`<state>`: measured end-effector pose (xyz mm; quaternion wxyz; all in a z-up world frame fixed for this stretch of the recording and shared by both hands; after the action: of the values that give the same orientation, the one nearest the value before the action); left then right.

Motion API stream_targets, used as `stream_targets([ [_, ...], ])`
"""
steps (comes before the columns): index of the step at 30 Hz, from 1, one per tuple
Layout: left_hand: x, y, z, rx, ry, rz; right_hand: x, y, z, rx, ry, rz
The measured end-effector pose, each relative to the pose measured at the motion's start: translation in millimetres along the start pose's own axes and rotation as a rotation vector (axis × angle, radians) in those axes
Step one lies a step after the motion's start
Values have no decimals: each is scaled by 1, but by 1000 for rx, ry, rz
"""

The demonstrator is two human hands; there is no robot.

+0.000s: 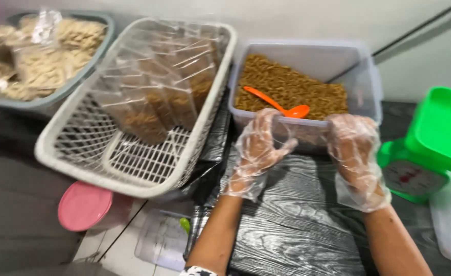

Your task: Scooping dried snacks into plastic bags, weighing them on a scale, and placing them into a storage basket.

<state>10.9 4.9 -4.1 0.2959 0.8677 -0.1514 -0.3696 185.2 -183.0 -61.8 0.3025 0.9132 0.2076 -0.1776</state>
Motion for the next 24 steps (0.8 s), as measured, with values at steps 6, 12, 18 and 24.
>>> stream_targets([
  [6,-8,9,4,160,147,56,-72,1,-42,56,34,-155],
  [12,2,5,7,167,125,1,-95,3,-52,232,-8,-363],
  [18,0,12,5,118,52,-98,-58,-2,-29,146,96,-232],
  [24,-3,12,1,178,80,-79,-66,3,-30,187,60,-252],
])
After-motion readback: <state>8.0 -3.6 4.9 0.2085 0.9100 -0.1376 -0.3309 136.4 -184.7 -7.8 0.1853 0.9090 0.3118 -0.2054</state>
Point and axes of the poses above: each hand's wrist, its own z-axis away from the middle knuckle, its own x-axis out of the palm, y = z × x, the point moved 1 cm from there along -z, towards the middle knuckle, and after that the axes turned 10 degrees about z, right-handed, at the moved point
